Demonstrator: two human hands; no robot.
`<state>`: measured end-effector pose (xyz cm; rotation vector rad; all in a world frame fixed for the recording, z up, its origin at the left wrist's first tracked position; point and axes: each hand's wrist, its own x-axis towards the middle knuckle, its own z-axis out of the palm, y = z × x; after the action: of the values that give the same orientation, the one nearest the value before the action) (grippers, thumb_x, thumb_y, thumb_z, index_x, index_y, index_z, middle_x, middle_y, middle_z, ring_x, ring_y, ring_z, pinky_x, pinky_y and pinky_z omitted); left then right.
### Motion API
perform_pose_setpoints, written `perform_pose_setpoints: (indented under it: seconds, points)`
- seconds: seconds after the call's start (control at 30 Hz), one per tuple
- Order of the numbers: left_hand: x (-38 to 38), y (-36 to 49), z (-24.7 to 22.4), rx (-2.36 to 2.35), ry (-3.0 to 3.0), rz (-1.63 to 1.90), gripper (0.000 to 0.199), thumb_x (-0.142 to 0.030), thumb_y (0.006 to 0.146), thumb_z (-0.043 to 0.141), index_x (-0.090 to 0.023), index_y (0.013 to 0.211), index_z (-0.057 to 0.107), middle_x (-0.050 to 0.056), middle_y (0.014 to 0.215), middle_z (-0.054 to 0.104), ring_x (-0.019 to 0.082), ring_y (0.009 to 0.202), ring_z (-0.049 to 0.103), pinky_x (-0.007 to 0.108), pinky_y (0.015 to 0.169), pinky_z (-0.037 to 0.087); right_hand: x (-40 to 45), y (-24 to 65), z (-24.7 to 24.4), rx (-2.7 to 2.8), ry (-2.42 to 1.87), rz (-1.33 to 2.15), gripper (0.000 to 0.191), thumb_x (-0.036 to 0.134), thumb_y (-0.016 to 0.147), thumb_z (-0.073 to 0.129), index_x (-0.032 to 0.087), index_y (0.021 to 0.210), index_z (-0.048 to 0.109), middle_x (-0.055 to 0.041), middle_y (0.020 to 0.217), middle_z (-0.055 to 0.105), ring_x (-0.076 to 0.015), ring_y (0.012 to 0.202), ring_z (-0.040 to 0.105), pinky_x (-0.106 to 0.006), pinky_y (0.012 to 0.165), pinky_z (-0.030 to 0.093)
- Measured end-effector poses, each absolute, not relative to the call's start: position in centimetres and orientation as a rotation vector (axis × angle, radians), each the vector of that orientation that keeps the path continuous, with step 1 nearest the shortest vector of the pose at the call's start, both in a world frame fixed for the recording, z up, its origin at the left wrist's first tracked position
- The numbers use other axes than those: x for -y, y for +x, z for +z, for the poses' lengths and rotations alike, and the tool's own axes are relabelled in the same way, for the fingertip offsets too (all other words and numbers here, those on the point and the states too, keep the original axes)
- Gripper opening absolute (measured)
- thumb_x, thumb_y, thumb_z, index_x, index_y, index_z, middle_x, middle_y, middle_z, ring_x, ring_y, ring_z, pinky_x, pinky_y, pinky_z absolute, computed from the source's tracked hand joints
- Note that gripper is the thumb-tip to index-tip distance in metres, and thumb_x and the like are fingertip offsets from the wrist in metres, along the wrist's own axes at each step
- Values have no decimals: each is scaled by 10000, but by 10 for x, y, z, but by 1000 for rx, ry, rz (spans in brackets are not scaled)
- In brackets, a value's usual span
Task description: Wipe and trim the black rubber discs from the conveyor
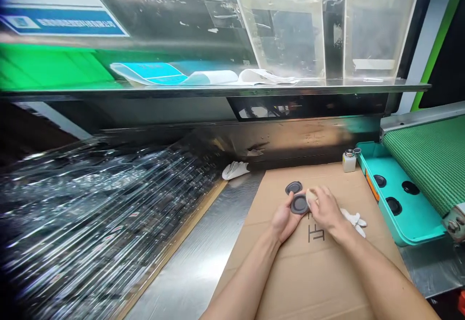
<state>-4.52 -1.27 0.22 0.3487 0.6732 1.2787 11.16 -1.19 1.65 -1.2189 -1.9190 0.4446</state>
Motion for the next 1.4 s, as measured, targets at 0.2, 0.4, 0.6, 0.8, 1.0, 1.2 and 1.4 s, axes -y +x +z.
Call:
perform_pose_setpoints:
  seconds: [0.2,0.4,0.6,0.8,1.0,1.2,1.4]
  points:
    - [16,-45,1,-685,367,1299,309,-346,962,523,-104,1047,696,162,1057,731,272,1028,694,453,948,547,24,107,26,1975,-1223,691,247,251,910,530,239,1128,645,-30,1072,719,-183,952,655,-279,842,477]
    - [20,-39,0,-670,493,1323,325,-391,898,633,-109,1044,706,152,1081,729,283,1083,674,439,1004,501,17,112,28,1950,-1254,815,211,337,891,578,230,1021,704,-7,945,737,-171,856,667,-257,774,473]
    - [22,-40,1,-704,539,1306,331,-401,871,667,-99,997,719,154,1061,739,284,1077,677,403,1002,497,14,102,22,1965,-1151,958,201,314,877,586,190,964,718,-12,896,725,-150,781,651,-233,701,467]
    - [25,-40,5,-679,466,1245,322,-367,937,572,-85,989,719,168,1055,742,286,1046,690,443,983,520,17,113,33,2079,-1445,523,221,293,958,505,213,1080,671,-53,1013,722,-191,901,657,-267,797,452]
    - [24,-39,5,-640,388,1206,364,-368,985,472,-100,1046,709,154,1081,741,281,1103,672,436,1027,507,26,89,28,2249,-1543,223,283,392,1023,392,247,1210,547,-69,1034,707,-220,863,666,-277,715,431]
    - [24,-38,10,-632,362,1167,408,-383,1005,411,-100,1102,688,156,1104,737,270,1112,672,438,1050,496,31,77,21,2245,-1694,117,397,442,1043,297,226,1292,519,-124,1024,709,-230,813,679,-291,706,450]
    - [26,-37,10,-642,389,1183,399,-366,1003,417,-99,1103,697,157,1114,734,276,1128,664,443,1060,490,33,69,16,2173,-1798,111,434,446,1051,239,235,1330,497,-148,1003,700,-245,827,691,-327,746,466]
